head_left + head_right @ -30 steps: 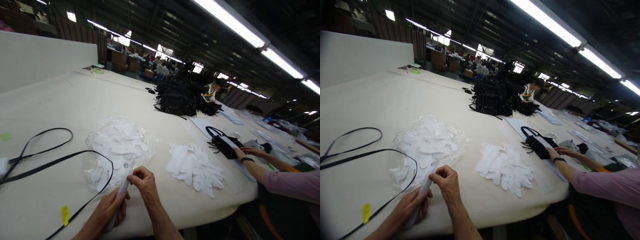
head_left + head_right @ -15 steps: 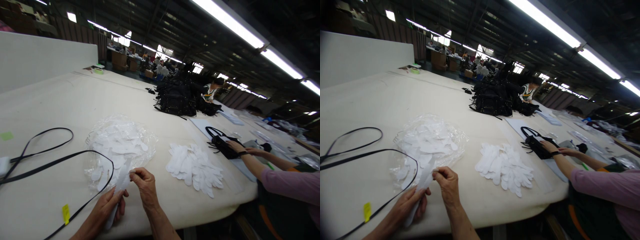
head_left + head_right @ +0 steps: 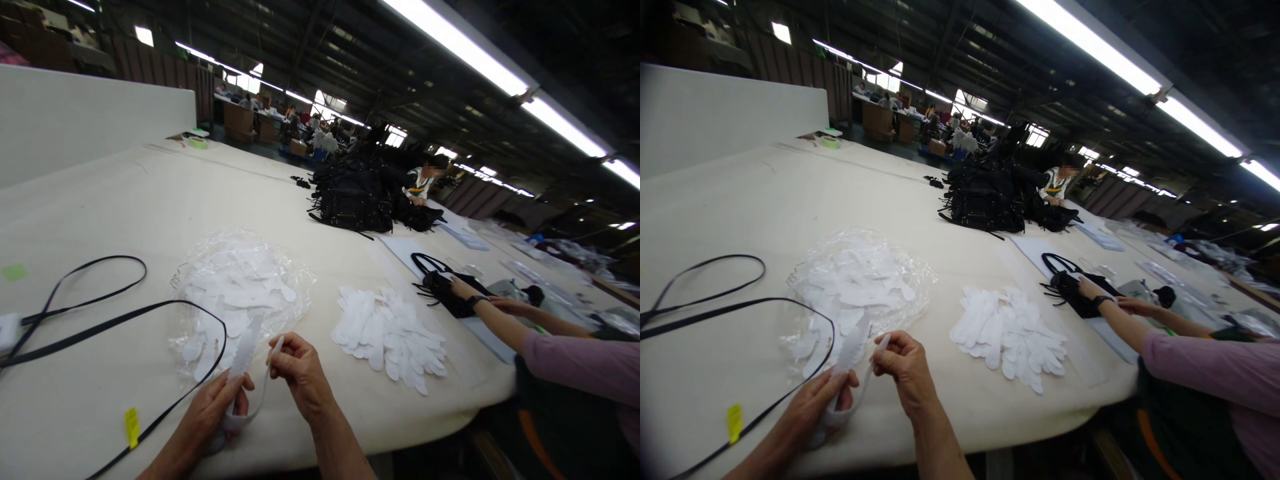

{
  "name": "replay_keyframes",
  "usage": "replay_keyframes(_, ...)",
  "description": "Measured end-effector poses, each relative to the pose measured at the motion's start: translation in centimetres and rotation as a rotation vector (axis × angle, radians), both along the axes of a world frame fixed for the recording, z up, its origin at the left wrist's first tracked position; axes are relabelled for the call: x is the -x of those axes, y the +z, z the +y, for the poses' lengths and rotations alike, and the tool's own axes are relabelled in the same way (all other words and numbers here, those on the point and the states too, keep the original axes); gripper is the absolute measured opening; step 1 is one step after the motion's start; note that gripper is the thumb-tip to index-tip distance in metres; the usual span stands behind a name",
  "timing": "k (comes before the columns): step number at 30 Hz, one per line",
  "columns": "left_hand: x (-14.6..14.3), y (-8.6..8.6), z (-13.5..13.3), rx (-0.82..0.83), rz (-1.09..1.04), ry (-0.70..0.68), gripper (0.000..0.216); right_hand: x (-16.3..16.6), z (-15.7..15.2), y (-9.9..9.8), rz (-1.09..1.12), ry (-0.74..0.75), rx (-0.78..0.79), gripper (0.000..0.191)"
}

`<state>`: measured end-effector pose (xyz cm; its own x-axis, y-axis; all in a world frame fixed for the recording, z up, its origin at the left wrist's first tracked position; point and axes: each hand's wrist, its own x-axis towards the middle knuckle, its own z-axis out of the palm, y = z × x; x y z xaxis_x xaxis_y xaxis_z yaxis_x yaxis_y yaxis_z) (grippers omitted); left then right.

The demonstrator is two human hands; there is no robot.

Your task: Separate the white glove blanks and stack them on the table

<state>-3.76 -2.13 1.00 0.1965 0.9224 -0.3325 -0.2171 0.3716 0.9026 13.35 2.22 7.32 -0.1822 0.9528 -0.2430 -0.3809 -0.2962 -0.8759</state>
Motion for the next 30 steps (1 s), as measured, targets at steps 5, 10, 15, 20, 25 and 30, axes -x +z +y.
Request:
replay_keyframes(5, -0.2, -0.4, -0.2, -0.05, 0.031, -0.025, 0.048, 0.9, 0.3, -0.1, -0.103, -0.017, -0.037, 0.019)
replay_keyframes(10, 0.0, -0.1, -0.3, -0.114, 0.109, -0.062, 0.048, 1.0, 0.3, 0.3, -0.191, -0.041, -0.083, 0.014)
replay_keyframes(15, 0.1, 0.2, -0.2, -0.21, 0.214, -0.078, 0.047, 1.0, 0.2, 0.5, -0.241, -0.038, -0.12, 0.013)
replay_keyframes(20, 0.1, 0.5, -0.2, -0.237, 0.266, -0.089, 0.044, 0.8, 0.1, 0.5, -0.248, -0.041, -0.108, 0.023)
replay_keyframes(25, 0.0, 0.7, -0.1, -0.209, 0.233, -0.15, 0.044, 0.6, 0.0, 0.3, -0.264, 0.045, -0.089, 0.025)
replay_keyframes(30, -0.1, 1.2, -0.1, -0.211, 0.202, -0.145, 0.044, 0.6, -0.1, 0.3, -0.312, 0.097, -0.109, 0.011)
